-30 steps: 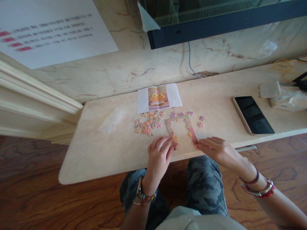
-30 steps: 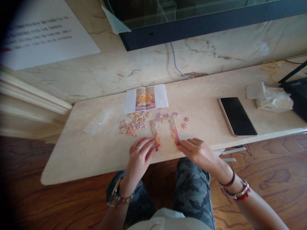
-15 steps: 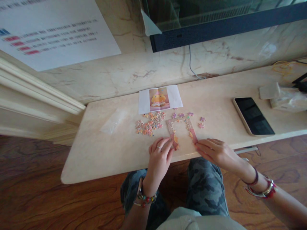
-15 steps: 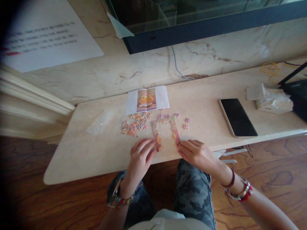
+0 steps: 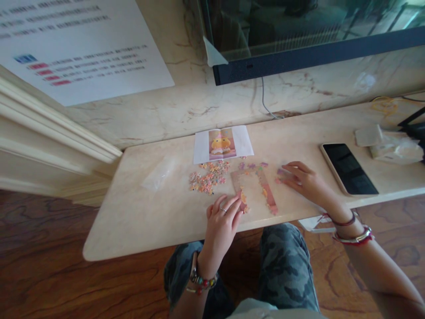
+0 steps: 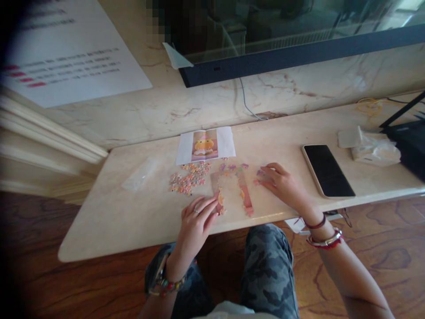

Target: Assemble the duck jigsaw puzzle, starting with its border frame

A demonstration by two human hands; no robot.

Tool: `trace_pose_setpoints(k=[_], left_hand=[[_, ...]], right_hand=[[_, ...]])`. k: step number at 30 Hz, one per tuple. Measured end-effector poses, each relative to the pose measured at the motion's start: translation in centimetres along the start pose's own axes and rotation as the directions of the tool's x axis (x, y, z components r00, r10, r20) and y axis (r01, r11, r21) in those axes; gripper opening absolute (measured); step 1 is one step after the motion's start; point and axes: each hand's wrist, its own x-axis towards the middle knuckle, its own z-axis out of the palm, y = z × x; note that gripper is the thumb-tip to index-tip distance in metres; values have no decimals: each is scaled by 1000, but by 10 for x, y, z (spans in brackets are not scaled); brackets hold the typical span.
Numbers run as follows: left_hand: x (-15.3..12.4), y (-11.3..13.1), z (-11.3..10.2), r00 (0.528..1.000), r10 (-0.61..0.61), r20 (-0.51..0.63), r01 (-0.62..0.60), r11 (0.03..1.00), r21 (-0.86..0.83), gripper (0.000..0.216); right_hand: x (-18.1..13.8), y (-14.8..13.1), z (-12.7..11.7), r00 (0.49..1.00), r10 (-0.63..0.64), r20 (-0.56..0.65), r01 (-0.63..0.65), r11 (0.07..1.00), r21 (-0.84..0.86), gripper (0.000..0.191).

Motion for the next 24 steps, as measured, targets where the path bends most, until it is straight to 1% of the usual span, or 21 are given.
trace_pose_setpoints(k=[4,9,14,18,21,24], left_hand=[[-1,-1,0,999,20,-29,-20,1000,2,29],[-1,-3,3,998,29,-51,-28,1000,9,27],[-3,-5,4,997,39,-70,-38,999,22,30],[-6,-7,1,996,38,-85,-36,999,33,29],[-9,-9,0,996,29,-88,-26,999,35,28],[-11,-10,0,996,22,-91,-19,999,31,27]], right_hand=[[10,12,6,995,-56,82,55,998,8,30],[24,18,-4,980,-102,172,97,994,41,24],[31,19,-8,970,-122,212,97,987,125,20],[30,20,-8,972,-82,218,54,990,130,18],[30,18,-8,966,-119,231,85,985,153,23],[32,15,-8,955,-139,263,99,983,157,18]])
